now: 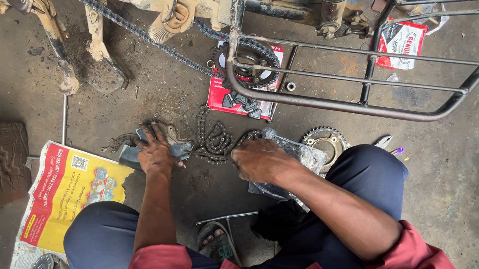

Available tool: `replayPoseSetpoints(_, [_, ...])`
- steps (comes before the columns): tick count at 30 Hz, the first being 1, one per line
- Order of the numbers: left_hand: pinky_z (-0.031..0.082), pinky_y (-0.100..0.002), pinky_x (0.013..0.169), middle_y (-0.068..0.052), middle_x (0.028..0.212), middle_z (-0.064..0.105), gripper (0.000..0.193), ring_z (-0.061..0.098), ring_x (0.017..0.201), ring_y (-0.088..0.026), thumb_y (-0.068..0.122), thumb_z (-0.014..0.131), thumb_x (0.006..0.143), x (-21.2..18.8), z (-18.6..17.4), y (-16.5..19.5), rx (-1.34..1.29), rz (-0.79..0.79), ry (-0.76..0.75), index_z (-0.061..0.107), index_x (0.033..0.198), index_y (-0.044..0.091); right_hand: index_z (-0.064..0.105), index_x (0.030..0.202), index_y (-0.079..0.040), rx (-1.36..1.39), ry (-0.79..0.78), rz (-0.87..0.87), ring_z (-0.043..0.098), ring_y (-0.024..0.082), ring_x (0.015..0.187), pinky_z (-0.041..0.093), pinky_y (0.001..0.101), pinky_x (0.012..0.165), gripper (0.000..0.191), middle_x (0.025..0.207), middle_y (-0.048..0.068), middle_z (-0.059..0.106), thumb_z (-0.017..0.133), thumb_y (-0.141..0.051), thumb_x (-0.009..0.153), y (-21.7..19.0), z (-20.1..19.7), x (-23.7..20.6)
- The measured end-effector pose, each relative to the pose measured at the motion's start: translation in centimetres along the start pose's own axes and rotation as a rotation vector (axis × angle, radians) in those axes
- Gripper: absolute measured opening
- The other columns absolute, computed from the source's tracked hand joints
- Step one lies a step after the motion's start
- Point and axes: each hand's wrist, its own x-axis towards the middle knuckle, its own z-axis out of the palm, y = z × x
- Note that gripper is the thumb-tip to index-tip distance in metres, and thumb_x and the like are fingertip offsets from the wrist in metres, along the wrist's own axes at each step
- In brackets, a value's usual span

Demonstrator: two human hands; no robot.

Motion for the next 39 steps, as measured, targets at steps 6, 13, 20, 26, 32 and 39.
replayPoseSetpoints(6, [0.048,-0.047,0.109,-0.020,0.171,-0.011,0.157,0.022,0.151,-0.049,0.051,0.098,0.054,-0.3,-0.2,0.3,-0.005,0.001,0.019,-0.006,0.166,0.014,0.069,0.105,-0.006,-0.005,0.089,0.062,0.071,0.036,0.103,0.058,0.0497,0.093,0.021,0.106,0.017,0.071,0.067,-0.024,0.093,0.8,-0.8,0.2])
replayPoseSetpoints(13, [0.050,-0.047,0.107,-0.022,0.170,-0.011,0.156,0.020,0.151,-0.050,0.052,0.097,0.057,0.1,-0.3,0.0,0.021,0.018,-0.024,-0.008,0.164,0.010,0.070,0.101,-0.006,-0.024,0.044,-0.022,0.074,0.030,0.096,0.060,0.0477,0.087,0.016,0.100,0.015,0.073,0.067,-0.020,0.094,-1.6,0.1,1.6])
replayPoseSetpoints(20, [0.054,-0.046,0.101,-0.026,0.169,-0.008,0.147,0.026,0.147,-0.054,0.049,0.093,0.065,0.8,0.4,-0.3,0.073,0.044,0.075,-0.007,0.165,0.008,0.070,0.101,-0.006,-0.059,0.095,-0.072,0.071,0.031,0.094,0.055,0.0539,0.088,0.012,0.098,0.014,0.071,0.062,-0.011,0.094,-2.1,2.8,2.3])
replayPoseSetpoints(26, [0.048,-0.046,0.110,-0.022,0.171,-0.011,0.152,0.021,0.151,-0.051,0.053,0.096,0.060,-0.4,-0.6,0.0,0.017,0.013,-0.002,-0.006,0.165,0.010,0.068,0.100,-0.004,-0.017,0.125,-0.092,0.070,0.034,0.092,0.054,0.0554,0.086,0.014,0.096,0.018,0.069,0.061,-0.013,0.094,-2.1,4.4,2.1])
replayPoseSetpoints(32, [0.048,-0.046,0.110,-0.022,0.170,-0.010,0.155,0.022,0.151,-0.051,0.054,0.096,0.059,-0.2,0.0,-0.1,0.019,0.016,0.018,-0.007,0.165,0.010,0.065,0.103,-0.001,0.154,0.064,0.018,0.072,0.035,0.089,0.060,0.0508,0.084,0.018,0.095,0.019,0.069,0.060,-0.017,0.097,-0.9,3.3,1.7])
replayPoseSetpoints(39, [0.048,-0.046,0.111,-0.020,0.172,-0.010,0.153,0.023,0.151,-0.050,0.051,0.097,0.060,0.3,0.1,-0.4,0.009,0.017,0.015,-0.007,0.166,0.013,0.063,0.106,0.001,0.159,0.102,-0.081,0.065,0.032,0.104,0.056,0.0472,0.091,0.027,0.102,0.016,0.067,0.065,-0.025,0.096,0.5,6.3,3.4])
